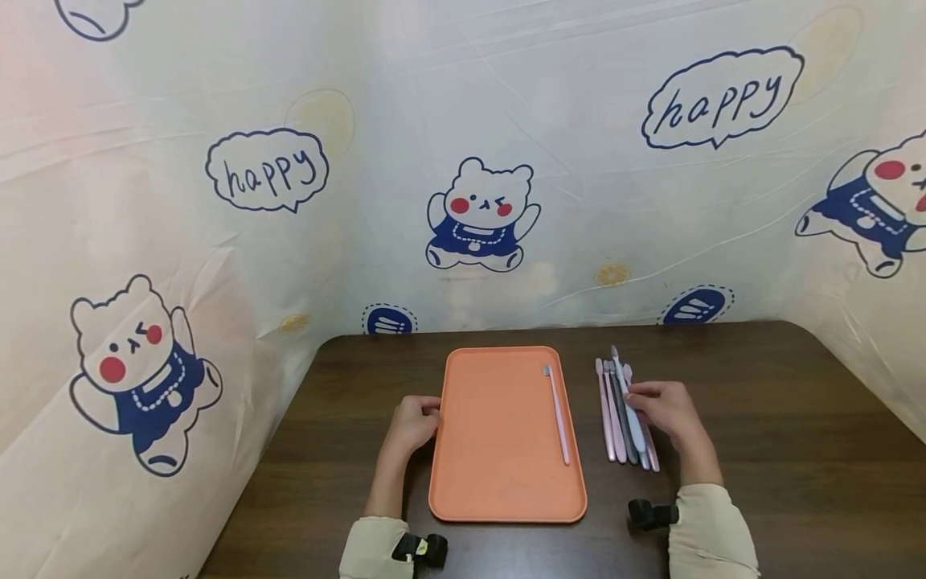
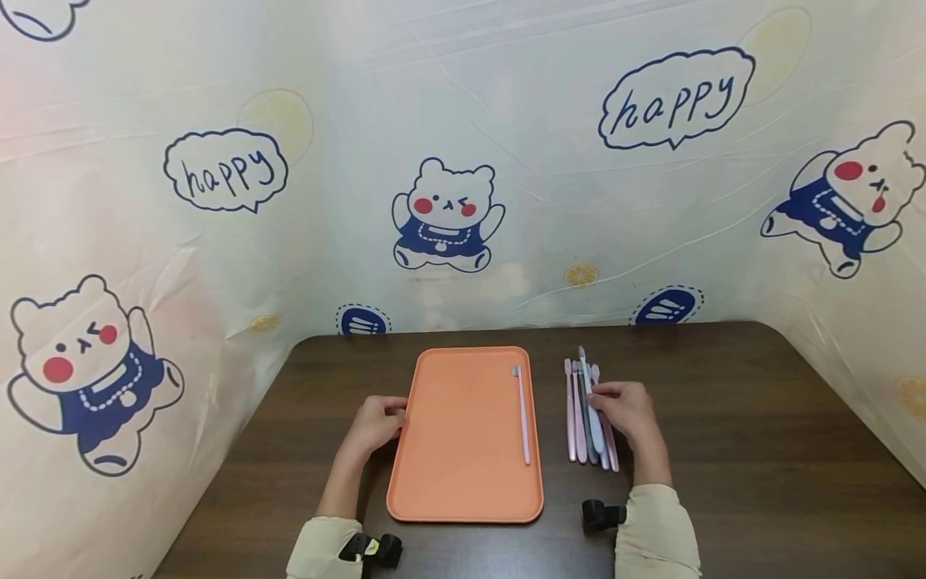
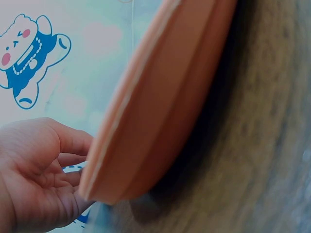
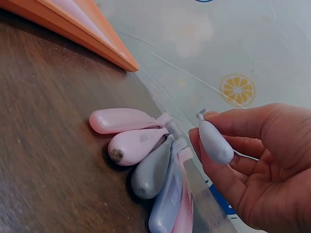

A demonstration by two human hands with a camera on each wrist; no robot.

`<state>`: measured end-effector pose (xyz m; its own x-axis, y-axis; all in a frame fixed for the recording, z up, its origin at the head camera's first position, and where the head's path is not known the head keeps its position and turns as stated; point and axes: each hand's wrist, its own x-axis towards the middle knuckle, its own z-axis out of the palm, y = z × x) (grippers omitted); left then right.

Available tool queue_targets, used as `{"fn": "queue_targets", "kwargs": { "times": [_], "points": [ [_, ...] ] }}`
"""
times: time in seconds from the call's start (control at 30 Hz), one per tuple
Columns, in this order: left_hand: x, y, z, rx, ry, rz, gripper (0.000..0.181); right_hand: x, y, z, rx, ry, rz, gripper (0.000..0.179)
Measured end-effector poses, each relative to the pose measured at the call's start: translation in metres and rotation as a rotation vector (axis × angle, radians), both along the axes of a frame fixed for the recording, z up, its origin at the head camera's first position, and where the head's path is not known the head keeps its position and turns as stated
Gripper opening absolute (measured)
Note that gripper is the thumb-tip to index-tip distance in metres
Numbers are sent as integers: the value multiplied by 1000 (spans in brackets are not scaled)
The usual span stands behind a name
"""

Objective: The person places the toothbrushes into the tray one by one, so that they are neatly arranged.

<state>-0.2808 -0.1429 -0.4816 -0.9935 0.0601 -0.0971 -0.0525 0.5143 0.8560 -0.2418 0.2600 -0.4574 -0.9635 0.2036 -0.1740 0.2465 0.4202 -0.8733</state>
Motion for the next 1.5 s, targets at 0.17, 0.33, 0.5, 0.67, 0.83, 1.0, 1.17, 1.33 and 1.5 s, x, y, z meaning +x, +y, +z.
{"fn": "queue_targets", "kwargs": {
  "times": [0.17,0.33,0.5,0.67,0.83,1.0,1.17,1.33,1.5],
  "points": [
    [0,0,-1,0,-1,3,37,0,-2,1,6,-12,10,40],
    [0,0,0,-4,2,4,37,-1,-4,1,-2,-4,15,40],
    [-1,1,1,-5,5,8,37,-1,-6,2,-4,0,20,39],
    [-1,1,1,-6,4,12,37,-1,-8,4,-5,-1,29,40],
    [0,0,1,0,-7,12,37,-1,-11,4,-5,8,41,41],
    [0,0,1,-5,0,11,37,-2,-15,6,6,-2,55,40],
    [0,0,0,-23,8,7,36,-3,-20,7,28,-8,63,39],
    [0,0,0,-29,13,3,36,-5,-28,6,53,24,97,40],
    [-1,0,0,-36,11,2,37,-6,-37,5,34,18,105,39]
  ]
}}
